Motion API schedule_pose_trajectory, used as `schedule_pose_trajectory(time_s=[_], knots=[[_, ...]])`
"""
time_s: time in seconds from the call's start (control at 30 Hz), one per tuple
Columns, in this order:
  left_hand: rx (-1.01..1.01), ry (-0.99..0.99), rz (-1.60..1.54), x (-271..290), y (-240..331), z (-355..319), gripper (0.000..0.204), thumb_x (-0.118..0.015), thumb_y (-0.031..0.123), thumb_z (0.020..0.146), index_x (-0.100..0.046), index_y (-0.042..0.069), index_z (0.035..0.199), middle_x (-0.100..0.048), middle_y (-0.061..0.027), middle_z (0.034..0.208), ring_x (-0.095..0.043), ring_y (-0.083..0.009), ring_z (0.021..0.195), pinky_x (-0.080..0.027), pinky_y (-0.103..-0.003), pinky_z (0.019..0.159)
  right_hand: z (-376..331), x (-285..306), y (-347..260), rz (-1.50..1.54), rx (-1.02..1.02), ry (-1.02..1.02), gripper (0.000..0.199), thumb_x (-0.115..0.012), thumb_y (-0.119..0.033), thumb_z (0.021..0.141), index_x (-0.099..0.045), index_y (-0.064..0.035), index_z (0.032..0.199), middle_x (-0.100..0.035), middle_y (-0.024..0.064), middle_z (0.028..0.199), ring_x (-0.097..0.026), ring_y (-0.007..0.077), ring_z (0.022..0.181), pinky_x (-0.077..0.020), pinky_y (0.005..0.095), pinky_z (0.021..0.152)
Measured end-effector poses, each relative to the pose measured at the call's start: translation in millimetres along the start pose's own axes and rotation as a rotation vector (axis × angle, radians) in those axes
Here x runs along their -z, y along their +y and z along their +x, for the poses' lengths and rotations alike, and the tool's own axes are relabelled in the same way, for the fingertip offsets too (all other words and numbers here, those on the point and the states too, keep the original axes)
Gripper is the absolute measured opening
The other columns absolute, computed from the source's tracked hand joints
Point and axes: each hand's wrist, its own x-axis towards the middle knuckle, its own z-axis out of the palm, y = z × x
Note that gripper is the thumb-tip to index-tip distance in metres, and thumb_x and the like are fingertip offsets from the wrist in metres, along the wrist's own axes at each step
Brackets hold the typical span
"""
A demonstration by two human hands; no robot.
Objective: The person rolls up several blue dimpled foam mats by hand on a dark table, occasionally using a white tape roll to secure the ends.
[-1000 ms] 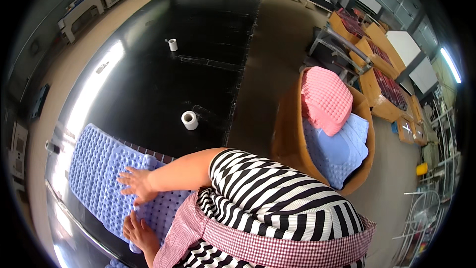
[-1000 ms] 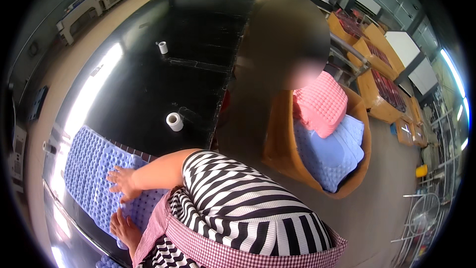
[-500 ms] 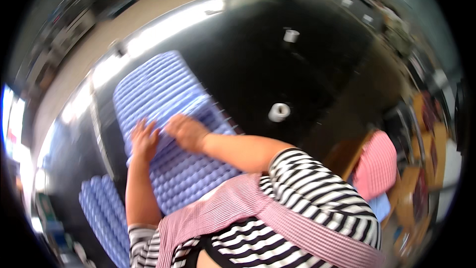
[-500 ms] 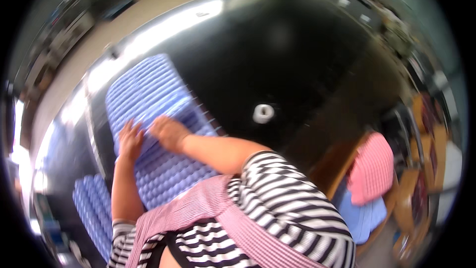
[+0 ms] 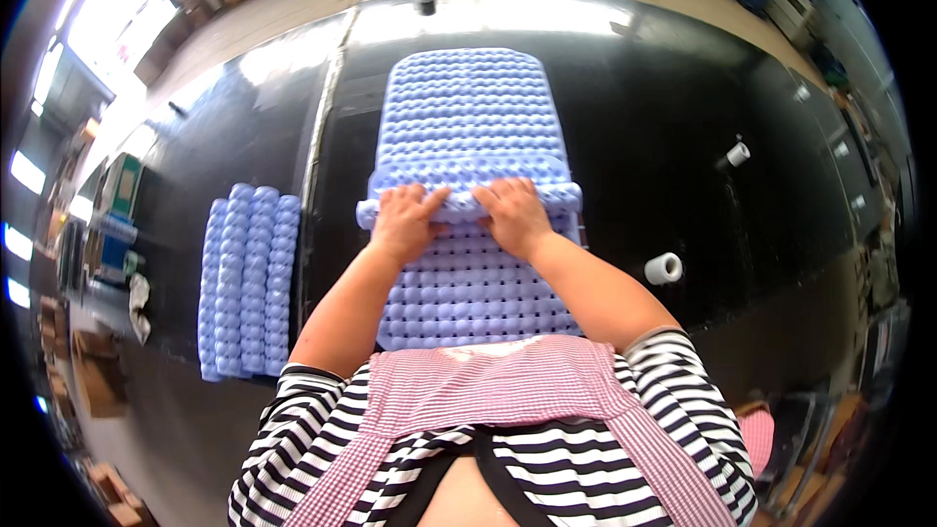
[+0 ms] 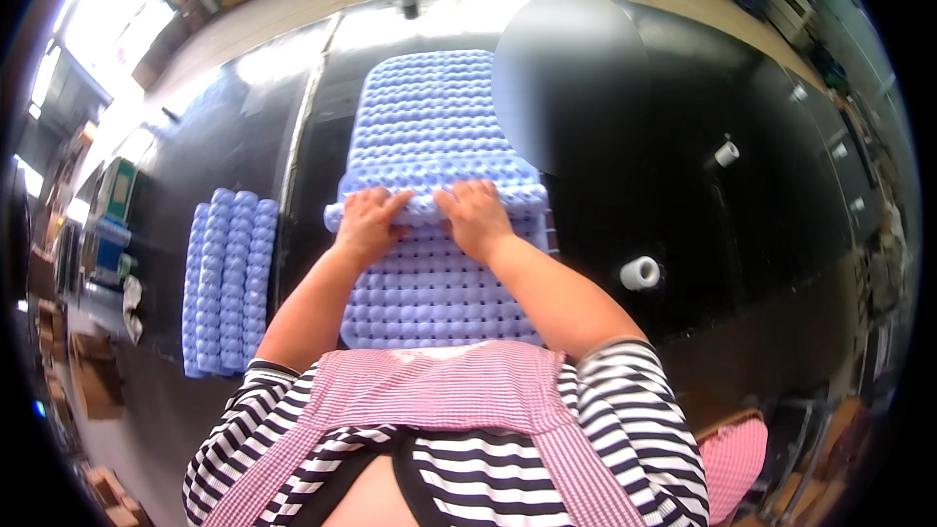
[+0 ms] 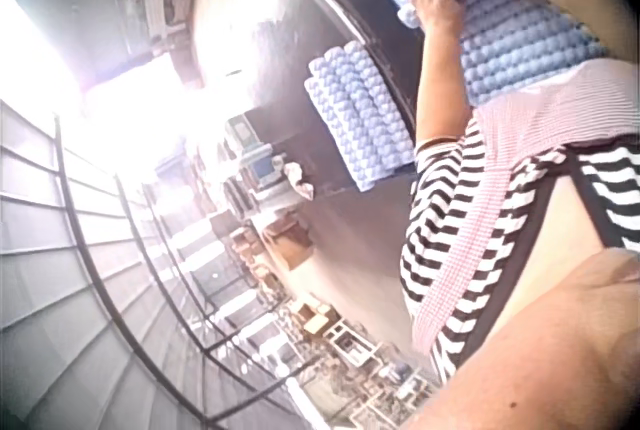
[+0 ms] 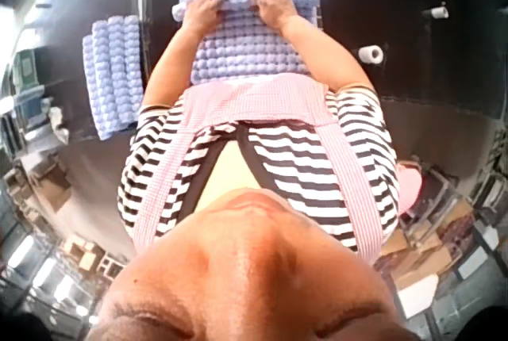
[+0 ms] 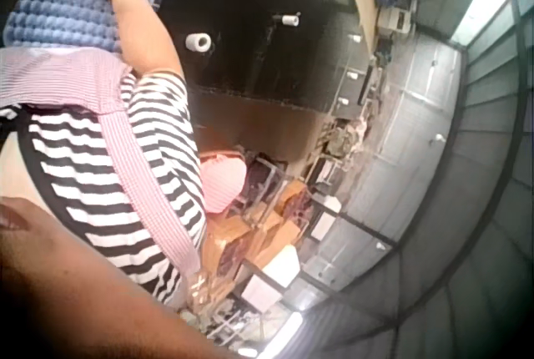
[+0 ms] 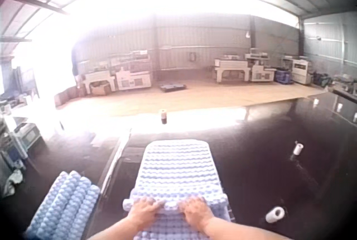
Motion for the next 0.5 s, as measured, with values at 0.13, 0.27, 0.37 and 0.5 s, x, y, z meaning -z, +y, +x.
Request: schedule_pose_trajectory(time_s=[0.13,0.27,0.37,0.5], knots=[[0.042,-0.159,-0.04,23,40,-51,0.064,-0.08,0.031,0.082,-0.059,0.028,0.142,-0.061,-0.009,0.117,-0.057,-0.0301,0.113,-0.04,-0.05,0.099,-58,36,-36,0.095,-0.015,-0.05,0.05,-0.083,-0.018,0.074,-0.068,-0.0156,0.122,-0.067,0.0113,0.114,-0.062,0.0324,0.11,-0.0436,0.0465,0.099],[0.086,-0.075,-0.104,30,35,-98,0.06,-0.071,0.038,0.092,-0.056,0.021,0.147,-0.058,-0.0139,0.139,-0.05,-0.0329,0.132,-0.032,-0.054,0.113,-88,66,-30,0.106,-0.225,-0.112,0.037,-0.074,-0.026,0.092,-0.071,-0.0087,0.124,-0.065,0.0181,0.132,-0.061,0.0363,0.122,-0.0422,0.0508,0.108],[0.352,-0.018,-0.042,34,22,-120,0.049,-0.058,0.034,0.103,-0.057,0.007,0.144,-0.044,-0.023,0.157,-0.04,-0.0383,0.147,-0.028,-0.054,0.121,-116,77,-12,0.035,-0.431,0.008,0.029,-0.068,-0.02,0.099,-0.072,-0.0058,0.124,-0.054,0.0229,0.149,-0.052,0.0376,0.137,-0.0406,0.0464,0.114],[0.528,0.142,-0.614,38,34,-135,0.046,-0.06,0.022,0.103,-0.055,0.0,0.144,-0.043,-0.0256,0.156,-0.046,-0.0402,0.142,-0.038,-0.045,0.116,-148,73,-14,0.535,-0.775,0.174,0.035,-0.068,-0.009,0.098,-0.066,-0.0054,0.133,-0.051,0.0209,0.152,-0.053,0.031,0.137,-0.0449,0.0396,0.111]])
